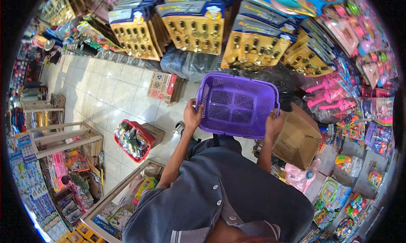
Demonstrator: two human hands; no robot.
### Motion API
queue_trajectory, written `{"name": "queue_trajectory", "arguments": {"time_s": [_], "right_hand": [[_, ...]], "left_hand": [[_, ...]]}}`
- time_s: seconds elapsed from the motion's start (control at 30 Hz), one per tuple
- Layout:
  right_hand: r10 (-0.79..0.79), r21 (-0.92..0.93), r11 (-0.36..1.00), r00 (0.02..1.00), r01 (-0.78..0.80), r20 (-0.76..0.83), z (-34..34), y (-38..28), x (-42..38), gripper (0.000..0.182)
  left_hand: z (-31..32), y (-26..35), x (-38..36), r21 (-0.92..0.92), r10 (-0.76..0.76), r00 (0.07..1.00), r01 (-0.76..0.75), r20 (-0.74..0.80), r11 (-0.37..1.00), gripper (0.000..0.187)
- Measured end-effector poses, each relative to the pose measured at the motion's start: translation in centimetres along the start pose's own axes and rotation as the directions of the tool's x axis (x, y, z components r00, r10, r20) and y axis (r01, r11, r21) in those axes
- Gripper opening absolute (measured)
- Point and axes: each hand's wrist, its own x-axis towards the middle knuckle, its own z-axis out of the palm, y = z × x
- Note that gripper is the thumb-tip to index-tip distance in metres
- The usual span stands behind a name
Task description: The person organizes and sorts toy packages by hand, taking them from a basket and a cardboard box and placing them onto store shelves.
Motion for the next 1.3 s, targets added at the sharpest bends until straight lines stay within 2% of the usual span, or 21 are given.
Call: {"name": "queue_trajectory", "arguments": {"time_s": [0.1, 0.13, 0.2, 0.3, 0.33, 0.4, 0.5, 0.53, 0.63, 0.67, 0.7, 0.77, 0.8, 0.9, 0.93, 1.0, 1.07, 1.1, 1.13, 1.23, 1.3], "right_hand": [[-0.04, 0.122, 0.992, 0.996, 0.03, 0.076, -1.0, -6.6, -1.5, 0.022], [0.041, 0.264, 0.961, 0.984, -0.086, 0.173, -0.6, -8.2, -2.3, 0.022], [0.144, 0.489, 0.805, 0.911, -0.335, 0.387, 0.3, -11.3, -4.0, 0.021], [0.052, 0.641, 0.558, 0.793, -0.527, 0.607, -0.1, -19.0, -9.0, 0.017], [-0.028, 0.665, 0.571, 0.798, -0.482, 0.602, 0.6, -21.1, -11.0, 0.017], [-0.03, 0.636, 0.607, 0.786, -0.476, 0.618, 1.7, -25.0, -14.4, 0.02], [-0.078, 0.6, 0.658, 0.751, -0.455, 0.656, 3.4, -28.7, -18.2, 0.025], [-0.093, 0.578, 0.685, 0.733, -0.445, 0.674, 3.7, -29.6, -19.2, 0.026], [-0.202, 0.506, 0.755, 0.588, -0.416, 0.783, 4.7, -31.9, -21.8, 0.033], [-0.214, 0.496, 0.726, 0.529, -0.476, 0.821, 5.5, -32.6, -22.8, 0.038], [-0.232, 0.48, 0.697, 0.466, -0.532, 0.854, 6.5, -33.3, -23.8, 0.043], [-0.32, 0.519, 0.698, 0.434, -0.493, 0.842, 8.6, -34.8, -25.8, 0.052], [-0.332, 0.526, 0.731, 0.447, -0.434, 0.83, 9.3, -36.1, -26.1, 0.044], [-0.335, 0.504, 0.747, 0.409, -0.435, 0.849, 12.5, -38.4, -25.6, 0.044], [-0.354, 0.53, 0.741, 0.431, -0.412, 0.83, 13.3, -39.3, -25.6, 0.042], [-0.372, 0.515, 0.734, 0.371, -0.444, 0.851, 17.4, -38.8, -25.6, 0.04], [-0.383, 0.486, 0.737, 0.302, -0.47, 0.873, 19.3, -39.5, -25.2, 0.035], [-0.375, 0.48, 0.738, 0.302, -0.475, 0.876, 20.3, -39.8, -25.1, 0.032], [-0.363, 0.469, 0.739, 0.301, -0.483, 0.882, 21.4, -39.7, -25.5, 0.029], [-0.342, 0.44, 0.762, 0.281, -0.475, 0.897, 23.8, -39.2, -27.3, 0.023], [-0.305, 0.393, 0.784, 0.253, -0.481, 0.918, 25.5, -39.1, -27.8, 0.024]], "left_hand": [[-3.6, 1.9, 0.5, -0.173, -0.031, 0.998, 0.042, 0.063, 0.984, 0.032], [-4.7, 1.9, 0.8, -0.219, -0.008, 0.998, 0.021, 0.058, 0.975, 0.032], [-7.4, 1.9, 1.7, -0.266, 0.089, 0.996, -0.079, 0.027, 0.961, 0.03], [-12.0, 1.1, 3.0, -0.318, 0.066, 0.996, -0.045, 0.055, 0.947, 0.031], [-13.5, 0.6, 3.3, -0.291, 0.081, 0.997, -0.076, 0.003, 0.954, 0.033], [-16.6, -0.6, 4.0, -0.223, 0.112, 0.989, -0.13, -0.092, 0.966, 0.036], [-20.6, -2.3, 4.7, -0.274, 0.127, 0.988, -0.147, -0.091, 0.95, 0.035], [-21.7, -3.0, 5.0, -0.218, 0.186, 0.98, -0.196, -0.066, 0.956, 0.035], [-24.4, -2.6, 5.5, -0.044, 0.216, 0.975, -0.215, 0.042, 0.976, 0.035], [-25.0, -2.3, 5.8, 0.004, 0.276, 0.96, -0.276, 0.057, 0.961, 0.036], [-25.2, -2.5, 6.1, -0.003, 0.289, 0.955, -0.289, 0.069, 0.957, 0.036], [-25.1, -2.9, 6.8, -0.015, 0.313, 0.946, -0.313, 0.087, 0.95, 0.037], [-24.8, -3.6, 7.2, -0.014, 0.304, 0.948, -0.304, 0.089, 0.952, 0.038], [-25.1, -4.7, 9.0, 0.014, 0.287, 0.956, -0.288, 0.056, 0.957, 0.039], [-25.9, -4.9, 9.9, 0.02, 0.24, 0.967, -0.243, 0.088, 0.97, 0.041], [-27.5, -5.3, 11.1, 0.036, 0.136, 0.977, -0.144, 0.163, 0.989, 0.044], [-27.9, -7.6, 12.2, 0.058, 0.17, 0.971, -0.182, 0.168, 0.982, 0.047], [-28.4, -8.1, 12.9, 0.065, 0.188, 0.967, -0.202, 0.17, 0.977, 0.048], [-28.9, -8.6, 13.4, 0.106, 0.106, 0.963, -0.135, 0.247, 0.985, 0.05], [-29.5, -10.9, 14.3, 0.149, 0.154, 0.964, -0.188, 0.216, 0.971, 0.048], [-30.1, -12.3, 14.8, 0.152, 0.102, 0.966, -0.141, 0.239, 0.978, 0.043]]}}
